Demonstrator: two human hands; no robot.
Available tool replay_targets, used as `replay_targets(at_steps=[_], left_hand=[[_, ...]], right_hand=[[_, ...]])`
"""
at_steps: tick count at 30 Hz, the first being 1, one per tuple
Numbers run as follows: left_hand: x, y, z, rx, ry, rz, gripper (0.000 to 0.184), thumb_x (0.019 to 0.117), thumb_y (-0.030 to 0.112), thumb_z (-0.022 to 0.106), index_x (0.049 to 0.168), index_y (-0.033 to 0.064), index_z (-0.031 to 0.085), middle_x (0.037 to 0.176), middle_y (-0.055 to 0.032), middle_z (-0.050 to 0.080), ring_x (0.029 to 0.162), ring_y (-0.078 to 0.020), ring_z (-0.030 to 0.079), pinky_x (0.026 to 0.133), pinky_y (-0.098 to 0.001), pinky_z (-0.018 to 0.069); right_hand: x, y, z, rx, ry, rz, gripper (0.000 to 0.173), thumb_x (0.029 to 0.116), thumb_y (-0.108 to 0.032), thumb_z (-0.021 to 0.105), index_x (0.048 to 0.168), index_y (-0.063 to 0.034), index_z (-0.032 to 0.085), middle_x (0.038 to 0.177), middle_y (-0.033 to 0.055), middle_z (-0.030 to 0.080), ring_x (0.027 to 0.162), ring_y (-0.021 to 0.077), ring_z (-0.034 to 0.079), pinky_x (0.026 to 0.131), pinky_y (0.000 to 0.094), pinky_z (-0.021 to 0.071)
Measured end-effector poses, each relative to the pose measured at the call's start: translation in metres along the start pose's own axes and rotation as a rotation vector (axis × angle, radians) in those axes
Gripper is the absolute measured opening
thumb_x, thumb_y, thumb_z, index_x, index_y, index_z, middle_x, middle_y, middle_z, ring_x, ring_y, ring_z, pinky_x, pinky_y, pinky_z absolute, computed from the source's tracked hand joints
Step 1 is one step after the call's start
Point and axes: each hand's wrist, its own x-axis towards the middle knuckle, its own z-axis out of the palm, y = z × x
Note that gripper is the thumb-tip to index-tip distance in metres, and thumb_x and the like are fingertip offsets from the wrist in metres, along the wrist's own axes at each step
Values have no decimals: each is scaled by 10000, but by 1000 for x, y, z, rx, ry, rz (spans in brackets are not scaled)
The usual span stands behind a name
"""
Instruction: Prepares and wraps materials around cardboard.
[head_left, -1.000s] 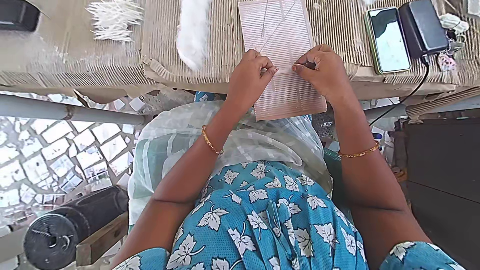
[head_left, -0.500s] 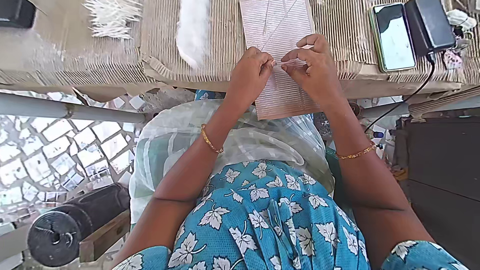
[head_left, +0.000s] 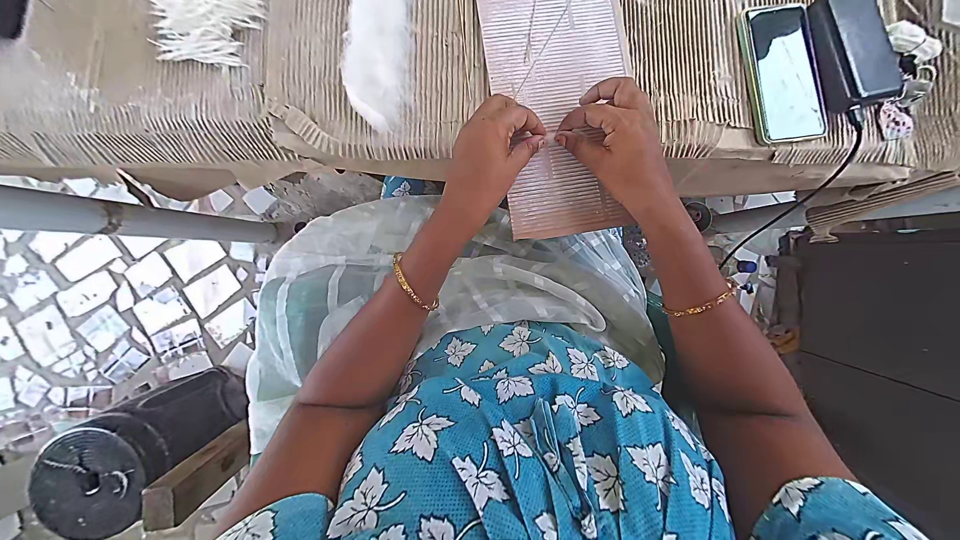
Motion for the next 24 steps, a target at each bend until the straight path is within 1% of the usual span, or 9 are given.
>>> replay_targets(at_steps=[5,9,13,14,17,18,20,22,24], left_hand=[[2,3,0,30,-12,-36,159,1001,185,663,1051,50,733,1090,-131,627,982,-194,620,861,-315,508],[2,4,1,56,-11,-66,157,992,187,680,1045,51,737,1102,-136,600,951,-199,603,836,-313,505],[2,5,-3,50,-32,-85,156,995,179,678,1055,47,737,1095,-141,609,978,-223,610,856,-344,510],[3,5,-3,39,-32,-84,157,994,175,682,1064,47,737,1094,-146,614,990,-231,614,864,-355,512],[3,2,-5,-21,-9,-71,202,1008,181,666,1153,51,717,1091,-143,637,1012,-230,631,895,-363,524],[3,0,-5,-50,0,-73,218,1024,184,642,1182,49,709,1086,-139,641,1001,-218,631,893,-357,521],[4,-3,-4,-89,17,-73,231,1038,189,615,1206,58,705,1088,-128,653,990,-194,636,890,-339,526],[2,-3,-3,-98,35,-65,228,1020,198,647,1203,79,712,1087,-111,647,973,-184,618,868,-336,512],[0,-3,-2,-77,47,-36,238,992,210,690,1196,93,725,1107,-117,650,998,-206,627,865,-361,523]], right_hand=[[0,-1,-3,13,-19,23,185,970,-278,695,1022,-128,788,1232,158,611,1140,319,545,968,490,412],[0,2,-4,36,-13,14,178,962,-260,703,1011,-112,789,1210,168,614,1148,318,544,982,476,410],[0,2,-9,72,-52,32,166,961,-227,705,1017,-92,783,1224,176,607,1173,323,541,997,492,415],[1,2,-10,92,-56,35,167,965,-221,702,1026,-88,782,1233,176,606,1169,311,545,988,478,424],[1,6,-20,196,-65,71,221,1022,-255,622,1109,-95,747,1240,120,592,1109,166,577,918,307,491],[1,9,-25,242,-60,97,241,1036,-260,598,1134,-88,733,1235,109,601,1090,137,584,906,283,492],[0,15,-35,294,-61,174,238,1040,-259,594,1166,-93,711,1233,98,608,1030,116,605,882,289,505],[0,17,-42,287,-83,209,204,1024,-217,621,1160,-92,708,1220,100,605,980,112,606,855,292,511],[0,11,-48,222,-137,209,185,1015,-187,640,1146,-78,712,1231,119,601,1004,146,608,872,319,511]])
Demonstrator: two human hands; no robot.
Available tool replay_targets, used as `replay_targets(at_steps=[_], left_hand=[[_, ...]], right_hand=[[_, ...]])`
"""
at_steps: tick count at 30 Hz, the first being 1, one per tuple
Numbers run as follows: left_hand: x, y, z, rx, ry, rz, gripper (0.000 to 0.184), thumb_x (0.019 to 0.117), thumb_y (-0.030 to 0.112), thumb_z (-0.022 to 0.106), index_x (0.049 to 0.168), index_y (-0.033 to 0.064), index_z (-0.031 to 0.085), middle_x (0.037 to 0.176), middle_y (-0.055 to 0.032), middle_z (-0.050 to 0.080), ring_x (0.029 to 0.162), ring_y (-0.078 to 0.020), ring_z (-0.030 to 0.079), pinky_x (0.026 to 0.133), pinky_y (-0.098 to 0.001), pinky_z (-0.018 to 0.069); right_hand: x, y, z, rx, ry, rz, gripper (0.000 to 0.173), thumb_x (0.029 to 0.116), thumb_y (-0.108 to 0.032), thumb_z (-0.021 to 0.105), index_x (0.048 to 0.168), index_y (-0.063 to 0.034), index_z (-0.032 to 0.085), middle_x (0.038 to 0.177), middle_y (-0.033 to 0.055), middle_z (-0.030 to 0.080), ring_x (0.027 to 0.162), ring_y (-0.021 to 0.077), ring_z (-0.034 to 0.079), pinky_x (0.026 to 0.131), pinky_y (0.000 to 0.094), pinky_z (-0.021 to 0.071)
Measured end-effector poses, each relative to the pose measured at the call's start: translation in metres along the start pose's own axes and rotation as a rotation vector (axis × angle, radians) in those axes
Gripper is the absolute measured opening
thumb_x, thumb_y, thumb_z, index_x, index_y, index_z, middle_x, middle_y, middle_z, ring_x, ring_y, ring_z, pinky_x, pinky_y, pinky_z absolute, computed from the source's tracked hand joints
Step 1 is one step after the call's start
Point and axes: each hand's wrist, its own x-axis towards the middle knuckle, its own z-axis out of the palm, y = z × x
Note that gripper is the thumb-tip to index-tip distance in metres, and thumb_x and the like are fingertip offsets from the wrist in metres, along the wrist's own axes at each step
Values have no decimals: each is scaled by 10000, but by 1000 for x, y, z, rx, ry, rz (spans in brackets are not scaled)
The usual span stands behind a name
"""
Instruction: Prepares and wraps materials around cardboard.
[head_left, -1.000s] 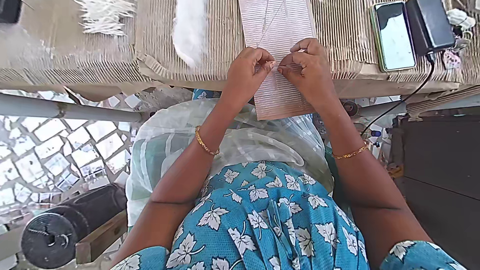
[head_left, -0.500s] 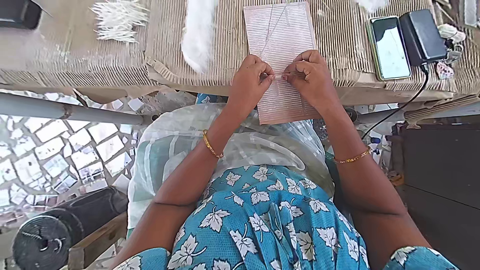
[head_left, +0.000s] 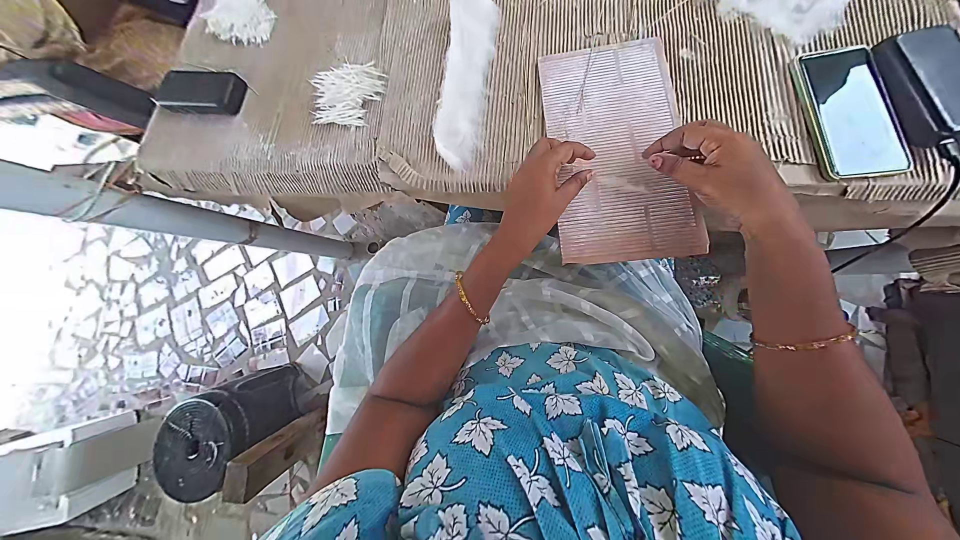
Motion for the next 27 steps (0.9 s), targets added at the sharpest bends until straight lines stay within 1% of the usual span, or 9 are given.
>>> replay_targets(at_steps=[3,6,8,11,13,18,21,24,27], left_hand=[[0,4,3,62,-41,37,247,1002,239,682,1212,122,738,1174,-142,616,1043,-229,633,879,-369,542],[1,9,8,132,-48,61,221,1022,253,648,1190,160,759,1204,-149,610,1047,-238,637,868,-380,545],[2,10,10,169,-47,74,216,1017,262,654,1168,151,762,1207,-148,617,1046,-251,644,864,-396,550],[1,13,12,204,-57,78,186,1001,247,678,1107,120,762,1199,-157,623,1055,-276,647,880,-420,550],[0,14,14,226,-61,73,164,993,229,686,1076,109,761,1198,-159,627,1061,-279,651,889,-421,550],[-4,12,18,225,46,134,156,1004,203,662,1043,72,737,1123,-150,630,961,-251,652,808,-372,550],[-6,7,20,260,131,193,154,1007,191,656,1032,61,734,1093,-155,642,952,-257,658,799,-362,549],[-7,3,19,298,134,201,155,1006,190,655,1023,59,735,1088,-164,646,957,-274,660,808,-376,547],[-11,1,16,293,63,164,177,1022,204,633,1069,66,732,1099,-161,651,953,-286,670,790,-407,559]], right_hand=[[-3,-5,-10,-114,-75,-25,181,995,-183,674,1123,-63,720,1246,159,607,1058,234,613,899,411,506],[-6,-7,-16,-194,-124,-21,182,975,-198,706,1082,-53,730,1208,173,612,1006,262,612,862,465,498],[-7,-11,-14,-226,-147,-16,185,964,-204,721,1072,-54,732,1186,175,607,977,267,603,839,477,486],[-9,-15,-6,-270,-148,-10,168,940,-203,752,1044,-71,745,1151,171,624,1061,308,599,882,512,484],[-10,-16,-1,-299,-138,-4,159,940,-186,752,1042,-65,746,1159,192,626,1110,342,597,917,539,481],[-8,-16,13,-345,-8,-100,130,975,-107,671,1057,-29,734,1154,203,624,1065,342,621,919,505,503],[-7,-17,22,-396,129,-159,158,1008,-114,621,1081,-17,722,1167,205,625,1113,360,604,956,484,483],[-5,-14,22,-405,178,-197,179,1025,-130,597,1090,-13,716,1165,213,626,1102,366,613,939,496,492],[-2,-6,19,-425,170,-211,203,1037,-124,571,1103,-24,735,1190,221,636,1149,388,597,982,502,474]])
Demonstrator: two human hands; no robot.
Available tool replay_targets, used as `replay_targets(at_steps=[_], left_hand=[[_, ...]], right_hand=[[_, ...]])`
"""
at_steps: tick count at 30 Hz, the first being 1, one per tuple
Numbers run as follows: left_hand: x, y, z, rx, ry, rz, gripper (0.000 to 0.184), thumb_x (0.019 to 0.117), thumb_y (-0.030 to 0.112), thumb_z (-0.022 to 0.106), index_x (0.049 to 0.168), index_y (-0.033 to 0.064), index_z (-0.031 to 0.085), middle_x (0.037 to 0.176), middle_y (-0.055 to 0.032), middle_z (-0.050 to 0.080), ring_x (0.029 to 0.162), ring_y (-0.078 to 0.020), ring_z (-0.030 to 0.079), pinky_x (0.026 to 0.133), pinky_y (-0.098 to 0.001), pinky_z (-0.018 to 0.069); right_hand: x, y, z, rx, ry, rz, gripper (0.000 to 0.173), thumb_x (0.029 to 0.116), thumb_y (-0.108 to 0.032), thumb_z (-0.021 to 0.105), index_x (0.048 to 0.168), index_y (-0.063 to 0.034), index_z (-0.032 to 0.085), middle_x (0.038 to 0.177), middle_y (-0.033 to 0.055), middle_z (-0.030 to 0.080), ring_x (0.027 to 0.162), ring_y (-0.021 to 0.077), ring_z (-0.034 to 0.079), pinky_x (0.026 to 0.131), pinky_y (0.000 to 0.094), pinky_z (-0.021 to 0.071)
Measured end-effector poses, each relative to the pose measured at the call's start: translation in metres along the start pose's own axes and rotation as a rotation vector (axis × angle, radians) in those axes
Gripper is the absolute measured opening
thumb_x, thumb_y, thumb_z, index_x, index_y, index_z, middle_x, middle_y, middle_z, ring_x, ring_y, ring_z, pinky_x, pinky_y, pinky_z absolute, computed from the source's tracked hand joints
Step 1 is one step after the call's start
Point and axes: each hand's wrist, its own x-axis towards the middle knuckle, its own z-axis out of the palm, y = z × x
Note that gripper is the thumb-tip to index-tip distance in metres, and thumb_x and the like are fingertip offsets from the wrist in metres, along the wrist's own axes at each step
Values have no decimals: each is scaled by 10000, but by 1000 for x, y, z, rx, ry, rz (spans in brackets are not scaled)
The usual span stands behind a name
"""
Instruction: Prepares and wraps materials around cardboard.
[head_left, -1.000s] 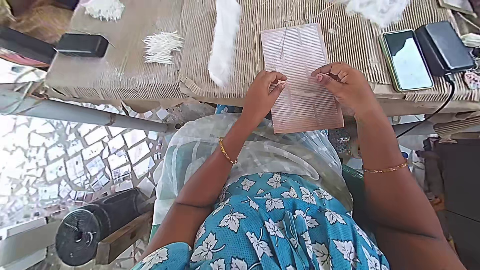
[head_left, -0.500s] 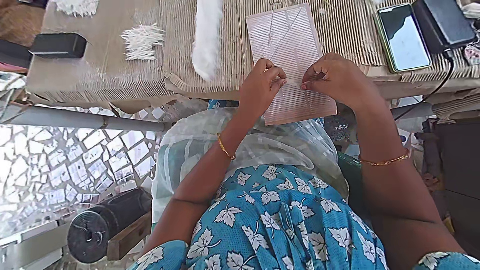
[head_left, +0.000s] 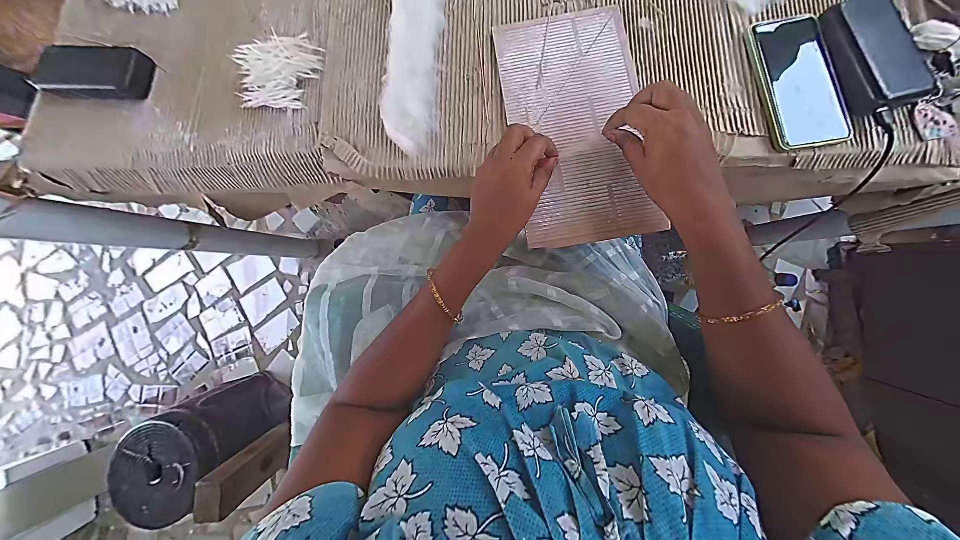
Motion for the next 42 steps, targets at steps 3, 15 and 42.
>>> replay_targets(at_steps=[3,15,42], left_hand=[[-5,-3,-8,-44,-52,26,310,1029,234,624,1294,79,666,1132,-177,648,969,-302,674,805,-430,568],[-17,-30,-57,131,-66,58,291,1095,162,475,1190,75,736,1022,-146,745,982,-317,716,896,-468,551],[-33,-30,-51,198,-82,-158,284,1093,155,476,1222,102,724,955,-195,697,874,-398,704,713,-558,541]], right_hand=[[0,8,1,-3,-6,9,228,1050,-101,533,1134,-36,735,1191,209,648,1154,374,609,990,497,481],[1,12,-11,30,152,49,302,1062,-110,472,1249,-60,704,1210,204,646,1085,327,634,931,453,503],[-2,-6,25,44,-100,-290,402,1097,-188,430,1405,9,596,1477,156,578,1430,338,487,1219,497,318]])
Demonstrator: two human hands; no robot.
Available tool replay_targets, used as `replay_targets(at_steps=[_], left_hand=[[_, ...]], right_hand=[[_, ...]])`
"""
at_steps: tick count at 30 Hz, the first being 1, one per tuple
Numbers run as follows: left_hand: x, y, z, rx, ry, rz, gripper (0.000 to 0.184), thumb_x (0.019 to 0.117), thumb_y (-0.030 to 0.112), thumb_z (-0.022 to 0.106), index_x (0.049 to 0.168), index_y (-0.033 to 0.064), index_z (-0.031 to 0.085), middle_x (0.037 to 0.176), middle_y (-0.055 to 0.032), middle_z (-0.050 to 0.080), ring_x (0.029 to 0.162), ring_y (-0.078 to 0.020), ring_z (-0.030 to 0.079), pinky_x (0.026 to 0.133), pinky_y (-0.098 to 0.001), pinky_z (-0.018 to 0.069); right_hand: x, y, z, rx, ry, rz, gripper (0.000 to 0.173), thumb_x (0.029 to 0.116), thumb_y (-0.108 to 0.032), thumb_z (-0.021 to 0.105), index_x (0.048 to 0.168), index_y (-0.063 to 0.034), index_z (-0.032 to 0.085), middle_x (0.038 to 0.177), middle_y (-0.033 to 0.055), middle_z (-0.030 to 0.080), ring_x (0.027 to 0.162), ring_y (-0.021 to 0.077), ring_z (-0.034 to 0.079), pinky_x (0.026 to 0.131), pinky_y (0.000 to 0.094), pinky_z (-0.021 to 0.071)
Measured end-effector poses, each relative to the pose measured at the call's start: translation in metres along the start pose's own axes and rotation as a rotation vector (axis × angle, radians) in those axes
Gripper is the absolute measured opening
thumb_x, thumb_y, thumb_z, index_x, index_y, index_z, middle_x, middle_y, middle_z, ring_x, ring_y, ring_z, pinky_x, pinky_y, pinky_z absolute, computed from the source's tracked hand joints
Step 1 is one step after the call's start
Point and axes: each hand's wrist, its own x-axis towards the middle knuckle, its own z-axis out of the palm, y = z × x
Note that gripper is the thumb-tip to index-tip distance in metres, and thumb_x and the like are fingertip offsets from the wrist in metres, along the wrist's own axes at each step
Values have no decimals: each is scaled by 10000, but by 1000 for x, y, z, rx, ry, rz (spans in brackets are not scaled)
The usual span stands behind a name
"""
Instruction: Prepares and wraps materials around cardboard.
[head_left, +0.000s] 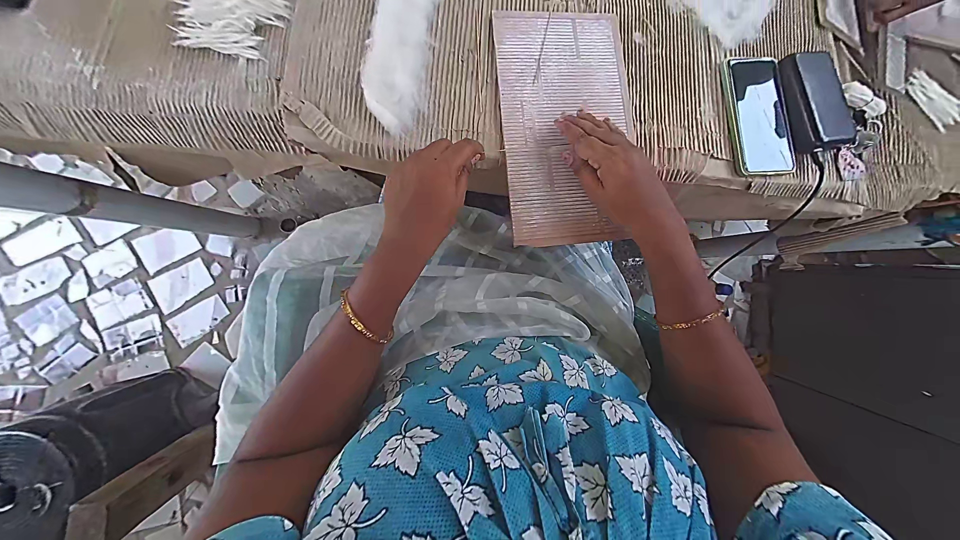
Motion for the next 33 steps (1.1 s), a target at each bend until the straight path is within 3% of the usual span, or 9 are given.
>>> replay_targets(at_steps=[4,7,11,13,23,27,33], left_hand=[[-2,5,-3,10,-30,-23,286,1088,142,487,1241,111,727,986,-211,697,922,-421,699,747,-577,542],[-6,10,-8,26,-77,-48,290,1084,160,505,1260,156,737,1049,-203,702,961,-418,700,755,-589,544],[-13,16,-13,-45,-144,-63,330,1103,272,493,1317,144,708,1139,-187,716,1034,-399,699,832,-601,537],[-15,17,-15,-91,-167,-67,337,1110,265,472,1280,94,707,1156,-192,720,1046,-405,701,843,-620,531],[-21,21,-19,-207,-343,-68,275,1109,239,482,1170,85,701,965,-147,708,885,-341,684,768,-579,523],[-25,21,-19,-205,-272,-25,242,1093,211,514,1120,65,705,974,-161,707,887,-356,691,738,-582,528],[-1,17,-18,-64,-93,-14,276,1104,196,474,1162,31,688,1061,-224,696,932,-445,705,703,-624,533]], right_hand=[[-1,-6,9,-68,-195,53,772,1074,-557,315,1580,27,333,1658,188,310,1561,336,242,1263,555,132],[-2,-10,13,-170,-225,69,922,1026,-679,277,1596,45,262,1682,207,231,1577,348,176,1260,582,93],[-1,-18,6,-208,-290,102,954,1012,-704,270,1600,46,249,1691,201,206,1582,334,160,1257,600,66],[-3,-21,3,-221,-322,113,954,1010,-708,272,1603,38,247,1694,196,202,1582,331,162,1255,611,58],[-38,-38,-13,-263,-381,100,923,1019,-697,241,1609,13,263,1687,179,240,1572,329,208,1257,600,61],[-51,-36,-28,-159,-381,112,876,1033,-673,182,1609,-25,300,1677,144,290,1572,306,217,1251,624,44],[-7,-19,-43,-127,-274,155,853,1046,-643,193,1628,-21,224,1706,142,194,1592,276,133,1259,600,9]])
